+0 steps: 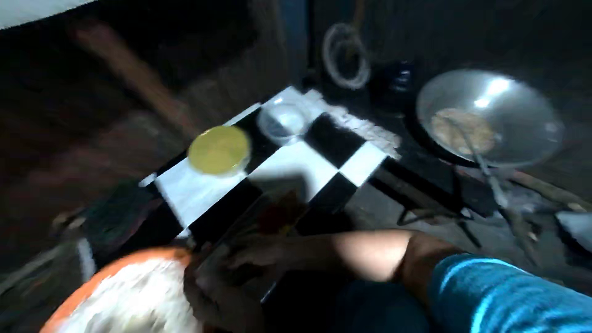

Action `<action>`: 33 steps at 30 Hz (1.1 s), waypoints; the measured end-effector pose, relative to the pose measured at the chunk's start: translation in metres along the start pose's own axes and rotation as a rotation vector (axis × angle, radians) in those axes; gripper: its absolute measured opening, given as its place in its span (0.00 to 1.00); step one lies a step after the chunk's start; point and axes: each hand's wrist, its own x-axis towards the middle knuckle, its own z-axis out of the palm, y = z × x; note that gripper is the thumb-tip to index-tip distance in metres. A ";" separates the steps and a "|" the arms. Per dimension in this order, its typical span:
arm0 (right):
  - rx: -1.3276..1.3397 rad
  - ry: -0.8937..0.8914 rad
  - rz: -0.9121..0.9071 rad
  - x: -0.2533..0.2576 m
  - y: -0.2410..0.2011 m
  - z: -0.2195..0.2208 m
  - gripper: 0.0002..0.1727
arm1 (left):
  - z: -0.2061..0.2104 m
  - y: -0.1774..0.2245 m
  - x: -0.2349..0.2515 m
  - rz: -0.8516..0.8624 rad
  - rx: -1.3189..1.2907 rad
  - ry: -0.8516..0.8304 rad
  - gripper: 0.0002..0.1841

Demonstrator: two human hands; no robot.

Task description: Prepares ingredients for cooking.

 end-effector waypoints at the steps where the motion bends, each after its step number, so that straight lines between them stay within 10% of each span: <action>1: -0.024 0.071 -0.002 -0.008 0.000 -0.016 0.22 | 0.019 -0.005 -0.004 -0.020 -0.060 -0.031 0.27; 4: -0.009 0.221 -0.102 -0.034 0.012 -0.070 0.25 | 0.074 0.027 -0.011 -0.157 -0.194 -0.216 0.29; 8: 0.040 0.409 -0.214 -0.113 0.011 -0.121 0.22 | 0.158 0.179 -0.002 -0.491 0.183 -0.491 0.22; 13: 0.060 0.660 -0.245 -0.231 0.018 -0.170 0.18 | 0.233 0.115 -0.084 -0.153 -0.180 -0.616 0.25; 18: 0.070 0.868 -0.602 -0.332 0.069 -0.223 0.14 | 0.325 0.172 -0.139 0.103 -0.428 -0.923 0.25; 24: 0.130 1.375 -0.330 -0.497 0.088 -0.265 0.14 | 0.397 0.214 -0.205 0.271 -0.509 -1.192 0.48; 29: -0.041 1.851 0.020 -0.589 0.206 -0.366 0.20 | 0.416 0.199 -0.225 0.237 -0.341 -1.278 0.33; 33: 0.312 1.928 -0.100 -0.612 0.287 -0.440 0.24 | 0.407 0.163 -0.228 0.198 -0.164 -1.330 0.33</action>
